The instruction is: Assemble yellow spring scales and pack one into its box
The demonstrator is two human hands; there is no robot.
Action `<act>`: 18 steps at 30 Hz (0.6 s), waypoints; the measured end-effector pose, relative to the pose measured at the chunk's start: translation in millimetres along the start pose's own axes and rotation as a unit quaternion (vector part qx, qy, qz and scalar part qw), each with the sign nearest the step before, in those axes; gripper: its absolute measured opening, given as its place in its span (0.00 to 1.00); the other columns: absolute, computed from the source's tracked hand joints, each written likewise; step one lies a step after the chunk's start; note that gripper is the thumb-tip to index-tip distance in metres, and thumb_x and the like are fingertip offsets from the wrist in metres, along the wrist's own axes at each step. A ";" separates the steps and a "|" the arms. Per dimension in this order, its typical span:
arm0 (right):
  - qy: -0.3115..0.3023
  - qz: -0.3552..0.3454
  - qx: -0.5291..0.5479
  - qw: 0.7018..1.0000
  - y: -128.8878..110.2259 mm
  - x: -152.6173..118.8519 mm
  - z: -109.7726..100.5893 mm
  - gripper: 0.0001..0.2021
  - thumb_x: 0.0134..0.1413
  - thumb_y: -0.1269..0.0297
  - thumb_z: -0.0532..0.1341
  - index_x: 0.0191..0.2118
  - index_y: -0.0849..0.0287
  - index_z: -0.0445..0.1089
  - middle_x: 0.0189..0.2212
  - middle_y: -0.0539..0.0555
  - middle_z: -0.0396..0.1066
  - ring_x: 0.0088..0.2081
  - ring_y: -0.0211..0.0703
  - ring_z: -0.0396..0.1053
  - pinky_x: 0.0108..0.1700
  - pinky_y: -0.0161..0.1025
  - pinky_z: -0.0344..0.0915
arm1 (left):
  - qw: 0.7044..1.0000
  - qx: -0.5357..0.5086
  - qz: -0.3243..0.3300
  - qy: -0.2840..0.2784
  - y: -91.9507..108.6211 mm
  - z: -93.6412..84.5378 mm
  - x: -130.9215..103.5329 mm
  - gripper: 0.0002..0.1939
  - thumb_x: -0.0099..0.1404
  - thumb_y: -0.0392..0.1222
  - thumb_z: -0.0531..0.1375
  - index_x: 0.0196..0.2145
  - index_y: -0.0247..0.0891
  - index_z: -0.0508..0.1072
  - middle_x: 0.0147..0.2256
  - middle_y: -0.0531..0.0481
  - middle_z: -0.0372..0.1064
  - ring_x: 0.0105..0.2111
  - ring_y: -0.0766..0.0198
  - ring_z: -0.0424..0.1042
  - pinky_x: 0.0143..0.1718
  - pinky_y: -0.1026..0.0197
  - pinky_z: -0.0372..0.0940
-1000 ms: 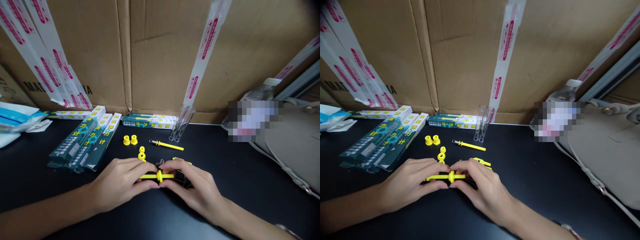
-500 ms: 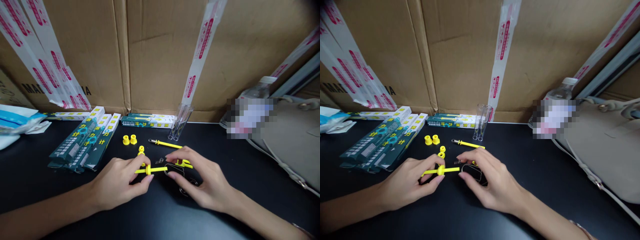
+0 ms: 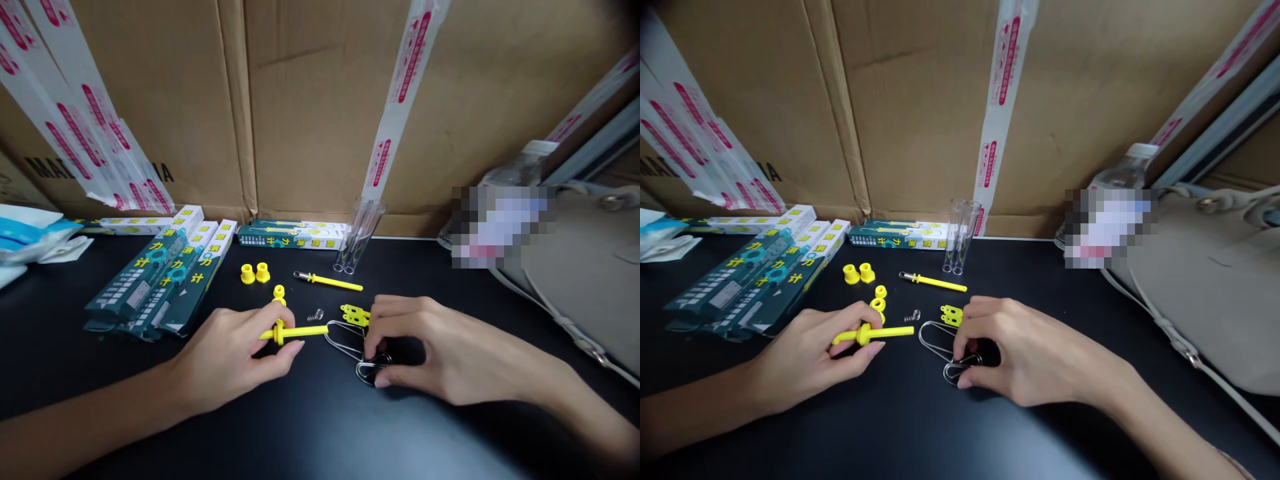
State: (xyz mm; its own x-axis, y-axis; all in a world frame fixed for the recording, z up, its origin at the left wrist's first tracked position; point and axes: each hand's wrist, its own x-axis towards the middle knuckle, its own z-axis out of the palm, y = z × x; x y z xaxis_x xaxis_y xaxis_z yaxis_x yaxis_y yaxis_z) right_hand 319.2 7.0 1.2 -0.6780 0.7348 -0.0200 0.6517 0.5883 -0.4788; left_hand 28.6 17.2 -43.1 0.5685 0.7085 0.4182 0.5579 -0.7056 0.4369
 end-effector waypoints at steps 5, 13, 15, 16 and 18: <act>-0.009 0.002 0.007 1.000 1.3 2.7 1.9 0.04 0.54 0.69 0.70 0.31 0.54 0.76 0.30 0.48 0.76 0.33 0.42 0.74 0.34 0.36 0.68 | 1.000 0.015 -0.010 -0.017 -2.4 -0.5 0.9 0.06 0.72 0.40 0.55 0.36 0.41 0.70 0.22 0.61 0.63 0.17 0.71 0.60 0.22 0.66 0.53; -0.014 0.006 0.016 1.000 4.1 1.6 -0.2 0.06 0.56 0.69 0.68 0.29 0.54 0.74 0.29 0.48 0.76 0.31 0.41 0.74 0.32 0.36 0.66 | 0.999 -0.003 -0.037 -0.012 -1.3 -6.9 2.0 0.13 0.77 0.38 0.43 0.38 0.40 0.65 0.28 0.56 0.66 0.26 0.66 0.68 0.30 0.62 0.60; -0.004 0.002 0.023 1.000 4.7 -0.4 -1.0 0.06 0.57 0.68 0.68 0.30 0.54 0.74 0.29 0.48 0.76 0.31 0.41 0.73 0.31 0.36 0.66 | 0.999 -0.004 -0.034 -0.008 -0.6 -7.8 1.5 0.14 0.77 0.38 0.42 0.36 0.40 0.64 0.29 0.55 0.65 0.27 0.65 0.68 0.30 0.62 0.60; 0.002 0.003 0.025 1.000 4.9 -1.4 -1.2 0.05 0.57 0.67 0.67 0.30 0.54 0.74 0.29 0.48 0.76 0.30 0.41 0.73 0.32 0.36 0.66 | 1.000 -0.002 -0.029 -0.007 -0.3 -8.1 1.4 0.14 0.77 0.38 0.42 0.36 0.41 0.64 0.29 0.55 0.65 0.27 0.65 0.68 0.30 0.62 0.60; 0.011 0.013 0.021 1.000 5.2 -3.0 -1.3 0.05 0.58 0.64 0.67 0.31 0.54 0.74 0.28 0.49 0.76 0.30 0.41 0.73 0.32 0.36 0.66 | 1.000 0.006 -0.022 -0.004 0.6 -8.4 1.5 0.14 0.77 0.39 0.43 0.36 0.41 0.64 0.29 0.55 0.65 0.26 0.66 0.67 0.29 0.62 0.59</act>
State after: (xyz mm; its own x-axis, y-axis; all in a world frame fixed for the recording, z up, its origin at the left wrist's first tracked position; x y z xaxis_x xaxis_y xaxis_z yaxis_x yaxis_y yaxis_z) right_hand 325.1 8.3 -0.2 -0.6526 0.7576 -0.0133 0.6543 0.5545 -0.5142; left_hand 24.7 18.0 -35.6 0.5473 0.7394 0.3921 0.5906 -0.6732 0.4450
